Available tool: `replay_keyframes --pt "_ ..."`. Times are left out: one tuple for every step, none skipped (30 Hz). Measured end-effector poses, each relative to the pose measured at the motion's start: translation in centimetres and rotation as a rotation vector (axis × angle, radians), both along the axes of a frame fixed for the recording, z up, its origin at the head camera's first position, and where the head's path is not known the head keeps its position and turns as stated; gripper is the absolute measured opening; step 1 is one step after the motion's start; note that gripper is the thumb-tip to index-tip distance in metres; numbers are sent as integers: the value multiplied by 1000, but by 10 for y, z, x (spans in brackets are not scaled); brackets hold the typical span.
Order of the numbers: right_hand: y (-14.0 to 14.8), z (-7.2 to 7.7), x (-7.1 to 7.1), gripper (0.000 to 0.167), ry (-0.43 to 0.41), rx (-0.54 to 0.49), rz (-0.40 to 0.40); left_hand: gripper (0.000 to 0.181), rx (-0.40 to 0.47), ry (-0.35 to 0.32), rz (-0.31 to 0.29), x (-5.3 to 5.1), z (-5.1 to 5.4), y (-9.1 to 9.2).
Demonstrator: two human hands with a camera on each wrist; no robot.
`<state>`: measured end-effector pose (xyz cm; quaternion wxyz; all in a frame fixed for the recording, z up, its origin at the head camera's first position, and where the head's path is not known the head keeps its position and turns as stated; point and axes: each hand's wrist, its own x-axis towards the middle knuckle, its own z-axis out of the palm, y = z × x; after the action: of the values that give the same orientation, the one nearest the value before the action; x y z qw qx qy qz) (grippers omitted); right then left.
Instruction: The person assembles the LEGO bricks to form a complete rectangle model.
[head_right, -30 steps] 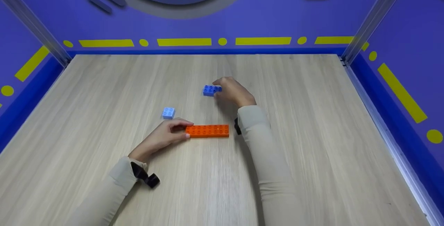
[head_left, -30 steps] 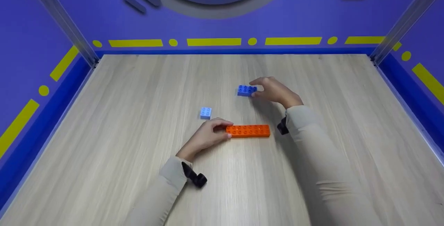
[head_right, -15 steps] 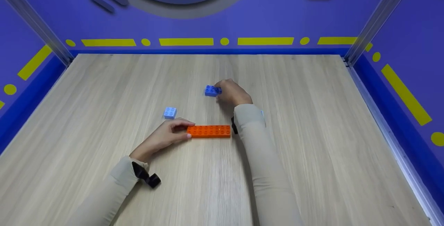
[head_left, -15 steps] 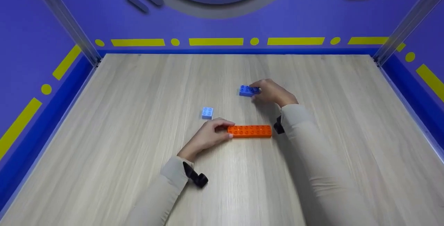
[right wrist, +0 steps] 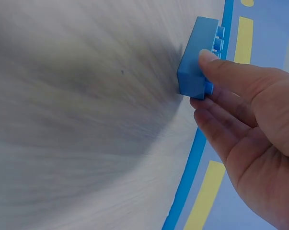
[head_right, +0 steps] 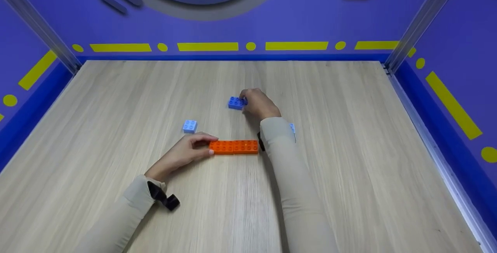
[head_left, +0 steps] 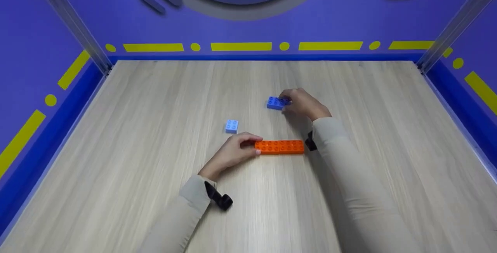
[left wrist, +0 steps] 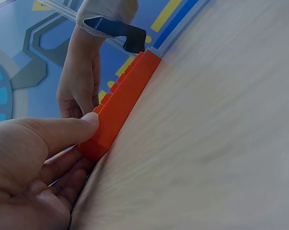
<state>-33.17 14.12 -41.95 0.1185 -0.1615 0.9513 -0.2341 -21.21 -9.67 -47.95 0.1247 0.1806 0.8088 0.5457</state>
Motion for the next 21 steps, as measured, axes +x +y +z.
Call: replay_keyframes --pt "0 0 0 35 5 -1 -1 37 0 0 2 0 0 0" --pt "0 0 1 34 7 -2 -1 37 1 2 4 1 0 0" --pt "-1 0 1 33 10 -2 -3 37 1 2 6 1 0 0" --pt "-1 0 1 33 10 -3 -6 38 0 3 10 1 0 0" --pt "-1 0 2 32 7 -2 -12 38 0 2 12 1 0 1" --pt "-1 0 2 32 4 -2 -14 39 -1 1 15 1 -1 1" --pt "-1 0 2 32 3 0 -15 39 -2 1 17 1 -1 1" --pt "-1 0 2 33 1 -1 -14 39 -3 -2 17 1 -1 1" --pt "-1 0 2 34 -2 -1 -13 39 -6 -6 20 0 -1 2" --pt "-1 0 2 35 -3 -1 -10 39 -9 -10 23 1 1 2" --pt "-1 0 2 37 -4 1 -7 39 -16 -1 22 2 3 2" --pt "0 0 2 38 -4 2 -2 39 -18 0 22 4 6 2" --pt "0 1 3 39 -6 2 -1 38 -19 -1 22 4 6 2" --pt "0 1 3 40 -9 4 0 38 -20 -1 21 4 7 2" --pt "0 2 3 41 -12 8 1 38 -22 4 20 4 7 2" --pt "0 2 4 41 -13 13 1 38 -22 10 17 4 7 1" --pt "1 2 4 41 -15 18 4 38 -22 17 12 4 5 1" --pt "1 2 5 40 -15 23 9 39 -20 12 10 3 4 1" --pt "1 3 5 40 -16 29 16 39 -24 18 8 0 0 0" --pt "2 2 5 40 -16 35 21 39 -28 23 6 0 0 0" --pt "2 3 6 40 -16 39 29 39 -30 27 4 0 0 0"
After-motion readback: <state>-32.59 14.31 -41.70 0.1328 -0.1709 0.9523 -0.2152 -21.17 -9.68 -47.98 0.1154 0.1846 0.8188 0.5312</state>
